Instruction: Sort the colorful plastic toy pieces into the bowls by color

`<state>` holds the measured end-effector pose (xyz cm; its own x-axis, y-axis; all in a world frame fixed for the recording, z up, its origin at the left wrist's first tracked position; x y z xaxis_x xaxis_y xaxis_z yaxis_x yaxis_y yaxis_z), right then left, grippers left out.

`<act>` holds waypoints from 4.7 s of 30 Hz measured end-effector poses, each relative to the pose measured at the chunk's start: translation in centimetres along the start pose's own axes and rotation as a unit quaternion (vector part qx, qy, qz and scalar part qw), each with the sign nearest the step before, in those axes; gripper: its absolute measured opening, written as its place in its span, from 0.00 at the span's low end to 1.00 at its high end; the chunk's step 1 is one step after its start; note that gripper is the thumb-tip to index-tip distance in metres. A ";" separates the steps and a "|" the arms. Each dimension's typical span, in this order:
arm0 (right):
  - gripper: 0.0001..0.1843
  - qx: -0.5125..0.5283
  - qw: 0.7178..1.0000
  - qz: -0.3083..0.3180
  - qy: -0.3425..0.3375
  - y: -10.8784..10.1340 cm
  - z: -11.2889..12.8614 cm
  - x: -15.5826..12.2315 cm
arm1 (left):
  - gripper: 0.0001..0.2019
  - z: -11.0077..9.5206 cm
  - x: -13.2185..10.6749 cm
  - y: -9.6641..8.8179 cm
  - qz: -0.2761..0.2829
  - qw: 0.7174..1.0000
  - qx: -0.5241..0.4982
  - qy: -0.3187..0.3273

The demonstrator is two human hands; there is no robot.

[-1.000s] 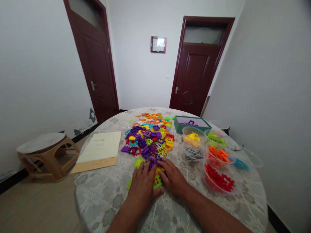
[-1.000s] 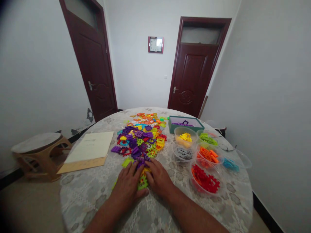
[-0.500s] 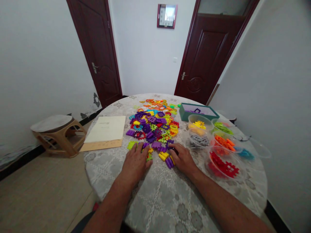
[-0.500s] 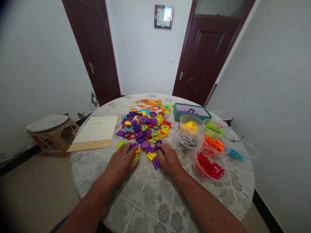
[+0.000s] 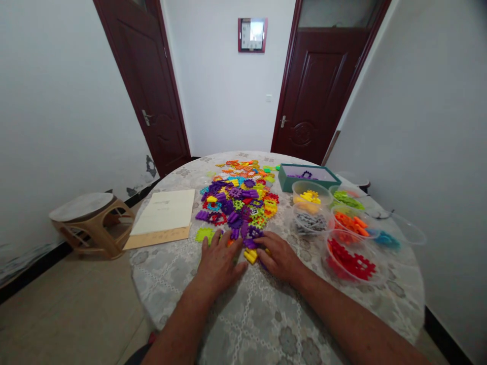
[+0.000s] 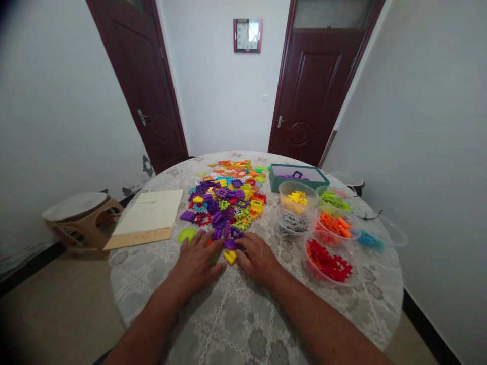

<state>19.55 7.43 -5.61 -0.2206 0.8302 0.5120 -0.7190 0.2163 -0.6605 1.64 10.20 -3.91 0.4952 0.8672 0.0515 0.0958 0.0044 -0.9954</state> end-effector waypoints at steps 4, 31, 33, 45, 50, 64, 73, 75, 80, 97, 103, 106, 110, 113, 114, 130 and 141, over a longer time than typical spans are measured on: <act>0.12 0.005 1.000 0.004 0.007 -0.4 0.2 0.2 | 0.29 -0.9 0.0 0.0 0.008 0.999 -0.013 0.032; 0.27 0.077 0.974 -0.089 0.192 -3.6 -2.6 0.0 | 0.34 -2.0 0.1 0.6 -0.001 0.998 -0.024 0.060; 0.26 0.060 0.980 -0.069 0.179 -3.3 -2.5 0.0 | 0.33 -2.5 0.4 1.1 -0.001 0.998 -0.023 0.065; 0.25 0.053 0.981 -0.056 0.178 -3.1 -3.2 -0.2 | 0.28 -4.2 0.4 -0.3 -0.024 0.994 -0.022 0.109; 0.25 0.070 0.974 -0.125 0.173 -3.2 -3.6 0.5 | 0.36 -3.8 0.7 0.2 -0.036 0.995 -0.020 0.095; 0.13 -0.057 0.981 -0.053 0.176 -3.4 -3.5 1.0 | 0.18 -3.6 0.2 -0.9 -0.028 0.994 -0.015 0.105; 0.16 -0.052 0.977 -0.063 0.198 -4.6 -3.7 0.4 | 0.19 -4.5 -0.2 -1.0 -0.033 0.983 -0.042 0.173; 0.16 -0.044 0.977 -0.056 0.203 -4.4 -3.8 0.3 | 0.18 -4.3 0.0 -0.9 -0.039 0.986 -0.034 0.159; 0.17 0.042 0.969 -0.090 0.225 -4.6 -4.7 0.2 | 0.19 -3.4 0.4 -0.8 -0.065 0.989 -0.032 0.131; 0.22 0.398 0.889 0.001 0.226 -2.8 -0.8 0.0 | 0.13 -1.3 1.3 -2.9 -0.053 0.869 -0.491 -0.029; 0.12 0.006 0.990 0.064 0.127 -4.9 -0.4 0.1 | 0.11 1.8 1.5 -2.4 -0.090 0.803 -0.570 -0.150; 0.11 -0.082 0.977 0.156 0.119 -4.4 -0.7 -0.6 | 0.11 2.3 1.4 -2.3 -0.104 0.760 -0.616 -0.179; 0.08 -0.072 0.970 0.185 0.144 -4.1 -1.1 -1.1 | 0.09 2.1 1.3 -2.5 -0.115 0.725 -0.654 -0.182; 0.05 -0.020 0.973 0.167 0.161 -4.3 -1.4 -1.1 | 0.08 1.6 1.3 -2.4 -0.096 0.705 -0.680 -0.176; 0.05 0.011 0.973 0.160 0.165 -4.3 -1.4 -1.0 | 0.08 1.4 1.3 -2.4 -0.089 0.699 -0.687 -0.177; 0.06 0.131 0.984 -0.113 0.031 -5.4 1.8 0.2 | 0.18 -0.6 1.1 -1.5 0.002 0.639 -0.752 -0.161; 0.11 0.095 0.987 -0.129 -0.034 -5.3 2.6 0.0 | 0.21 -1.9 1.2 -0.9 0.034 0.660 -0.738 -0.137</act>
<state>21.64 4.98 -0.67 -0.0533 0.7231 0.6887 -0.8664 0.3094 -0.3919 3.77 10.33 -2.83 0.3864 0.8989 -0.2067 0.9181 -0.3533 0.1799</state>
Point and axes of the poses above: each hand's wrist, its own x-axis towards the middle knuckle, its own y-axis out of the palm, z = x × y, the point moved 7 cm from there along x, towards the middle knuckle, and after that the axes turned 6 degrees about x, right-handed, at the moved point
